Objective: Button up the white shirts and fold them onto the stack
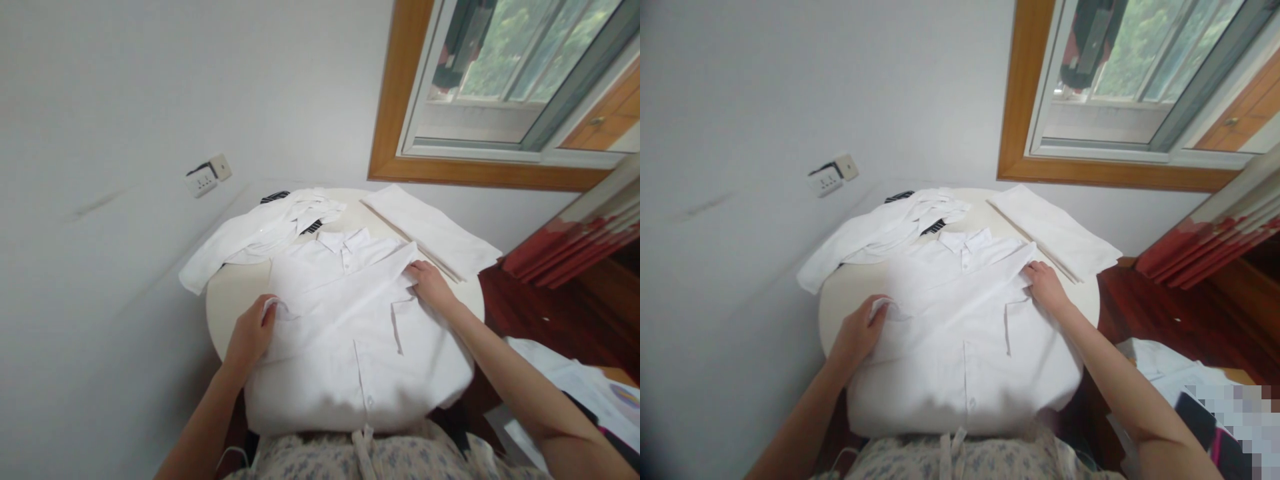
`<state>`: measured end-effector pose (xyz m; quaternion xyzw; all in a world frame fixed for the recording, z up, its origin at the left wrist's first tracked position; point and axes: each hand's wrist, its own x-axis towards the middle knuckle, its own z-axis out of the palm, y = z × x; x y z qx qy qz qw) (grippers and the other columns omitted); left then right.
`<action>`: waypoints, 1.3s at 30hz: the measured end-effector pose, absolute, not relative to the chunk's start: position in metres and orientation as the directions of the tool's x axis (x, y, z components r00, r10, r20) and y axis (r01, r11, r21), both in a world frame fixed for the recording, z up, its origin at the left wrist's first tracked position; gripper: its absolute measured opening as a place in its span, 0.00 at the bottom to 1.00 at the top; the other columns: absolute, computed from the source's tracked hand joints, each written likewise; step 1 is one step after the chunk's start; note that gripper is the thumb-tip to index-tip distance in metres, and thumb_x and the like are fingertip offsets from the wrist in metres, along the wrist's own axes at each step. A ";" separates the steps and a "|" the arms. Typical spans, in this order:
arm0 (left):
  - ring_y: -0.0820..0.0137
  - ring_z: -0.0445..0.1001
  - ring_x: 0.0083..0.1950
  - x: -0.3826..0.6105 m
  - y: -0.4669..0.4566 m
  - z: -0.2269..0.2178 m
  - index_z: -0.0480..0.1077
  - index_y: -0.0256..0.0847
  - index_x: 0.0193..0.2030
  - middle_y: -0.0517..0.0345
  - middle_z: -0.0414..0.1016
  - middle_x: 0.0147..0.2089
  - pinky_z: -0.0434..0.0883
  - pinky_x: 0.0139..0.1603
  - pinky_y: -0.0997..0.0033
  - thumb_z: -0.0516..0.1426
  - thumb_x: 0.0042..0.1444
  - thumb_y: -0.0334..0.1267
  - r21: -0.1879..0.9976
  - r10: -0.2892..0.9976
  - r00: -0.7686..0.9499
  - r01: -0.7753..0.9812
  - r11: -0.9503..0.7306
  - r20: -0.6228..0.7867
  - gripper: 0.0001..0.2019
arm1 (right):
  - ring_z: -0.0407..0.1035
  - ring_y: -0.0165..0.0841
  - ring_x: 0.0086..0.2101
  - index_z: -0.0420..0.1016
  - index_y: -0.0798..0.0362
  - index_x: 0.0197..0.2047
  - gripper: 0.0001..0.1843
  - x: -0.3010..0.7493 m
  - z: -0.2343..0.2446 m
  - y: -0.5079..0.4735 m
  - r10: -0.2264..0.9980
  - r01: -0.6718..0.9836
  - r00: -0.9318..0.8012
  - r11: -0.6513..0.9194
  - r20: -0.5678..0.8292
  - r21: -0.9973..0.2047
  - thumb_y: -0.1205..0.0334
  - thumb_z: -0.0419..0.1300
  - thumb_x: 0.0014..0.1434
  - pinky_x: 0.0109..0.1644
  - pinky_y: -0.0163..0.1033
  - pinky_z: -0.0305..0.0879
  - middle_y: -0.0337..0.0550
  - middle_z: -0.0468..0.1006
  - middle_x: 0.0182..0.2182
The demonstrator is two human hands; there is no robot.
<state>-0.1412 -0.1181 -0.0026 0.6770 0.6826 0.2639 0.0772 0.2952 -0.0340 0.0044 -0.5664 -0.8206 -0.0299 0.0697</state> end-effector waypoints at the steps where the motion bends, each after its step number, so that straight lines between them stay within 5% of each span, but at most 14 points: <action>1: 0.63 0.78 0.44 -0.144 -0.117 -0.003 0.68 0.43 0.48 0.54 0.79 0.42 0.71 0.46 0.68 0.46 0.63 0.44 0.457 0.962 -0.081 0.888 -0.049 0.259 0.14 | 0.65 0.44 0.49 0.73 0.59 0.55 0.26 0.298 0.003 -0.035 0.917 0.926 -0.363 0.374 0.167 -0.039 0.76 0.52 0.52 0.54 0.44 0.59 0.55 0.74 0.49; 10: 0.61 0.78 0.42 -0.141 -0.117 0.000 0.67 0.43 0.48 0.52 0.79 0.41 0.71 0.43 0.67 0.45 0.63 0.43 0.438 0.943 -0.124 0.898 -0.024 0.307 0.14 | 0.63 0.44 0.53 0.69 0.53 0.60 0.35 0.353 -0.016 -0.053 0.874 0.919 -0.374 0.394 0.311 -0.001 0.77 0.51 0.47 0.55 0.48 0.59 0.49 0.74 0.53; 15: 0.61 0.78 0.43 -0.136 -0.120 0.005 0.66 0.42 0.49 0.52 0.78 0.41 0.70 0.43 0.67 0.45 0.63 0.43 0.439 0.950 -0.146 0.898 0.010 0.276 0.14 | 0.62 0.43 0.55 0.72 0.50 0.57 0.35 0.355 -0.014 -0.056 0.874 0.924 -0.368 0.383 0.318 0.018 0.77 0.52 0.46 0.55 0.47 0.58 0.47 0.73 0.55; 20: 0.63 0.77 0.32 -0.131 -0.125 0.011 0.66 0.43 0.49 0.57 0.76 0.32 0.68 0.35 0.69 0.48 0.62 0.46 0.410 0.966 -0.182 0.907 0.093 0.183 0.14 | 0.66 0.45 0.50 0.72 0.51 0.58 0.29 0.347 0.001 -0.066 0.910 0.941 -0.324 0.338 0.259 -0.012 0.68 0.57 0.52 0.54 0.50 0.60 0.51 0.76 0.48; 26: 0.63 0.77 0.34 -0.125 -0.128 0.007 0.66 0.45 0.50 0.56 0.78 0.34 0.65 0.35 0.70 0.48 0.63 0.47 0.318 0.974 -0.156 0.943 0.096 0.166 0.15 | 0.66 0.42 0.55 0.72 0.49 0.58 0.23 0.357 0.038 -0.055 0.901 0.864 -0.415 0.433 0.124 -0.257 0.60 0.54 0.59 0.57 0.47 0.62 0.48 0.72 0.57; 28: 0.63 0.77 0.36 -0.124 -0.129 0.005 0.67 0.45 0.50 0.55 0.79 0.37 0.65 0.36 0.70 0.47 0.63 0.47 0.300 0.972 -0.145 0.950 0.085 0.184 0.15 | 0.70 0.38 0.50 0.73 0.51 0.57 0.22 0.355 0.051 -0.034 0.947 0.889 -0.286 0.318 0.143 -0.329 0.60 0.50 0.63 0.53 0.41 0.65 0.47 0.75 0.54; 30: 0.63 0.78 0.37 -0.123 -0.130 0.004 0.67 0.44 0.50 0.54 0.79 0.39 0.65 0.36 0.70 0.47 0.63 0.46 0.293 0.971 -0.135 0.953 0.073 0.198 0.15 | 0.73 0.36 0.43 0.75 0.54 0.53 0.20 0.345 0.059 -0.009 0.982 0.949 -0.108 0.149 0.158 -0.277 0.61 0.49 0.64 0.50 0.39 0.66 0.49 0.78 0.49; 35: 0.63 0.78 0.39 -0.123 -0.131 0.003 0.67 0.44 0.50 0.55 0.80 0.41 0.66 0.38 0.70 0.46 0.64 0.46 0.292 0.968 -0.119 0.955 0.051 0.221 0.15 | 0.76 0.40 0.35 0.78 0.63 0.45 0.25 0.309 0.055 0.038 0.976 0.975 0.172 -0.188 -0.131 -0.118 0.50 0.48 0.66 0.43 0.41 0.68 0.56 0.81 0.31; 39: 0.64 0.78 0.39 -0.124 -0.131 0.001 0.67 0.44 0.50 0.55 0.79 0.41 0.66 0.38 0.71 0.46 0.64 0.46 0.288 0.969 -0.114 0.957 0.048 0.219 0.15 | 0.73 0.45 0.47 0.78 0.60 0.45 0.23 0.297 0.043 0.048 0.974 0.972 0.218 -0.223 -0.067 -0.081 0.51 0.51 0.64 0.46 0.44 0.67 0.61 0.79 0.43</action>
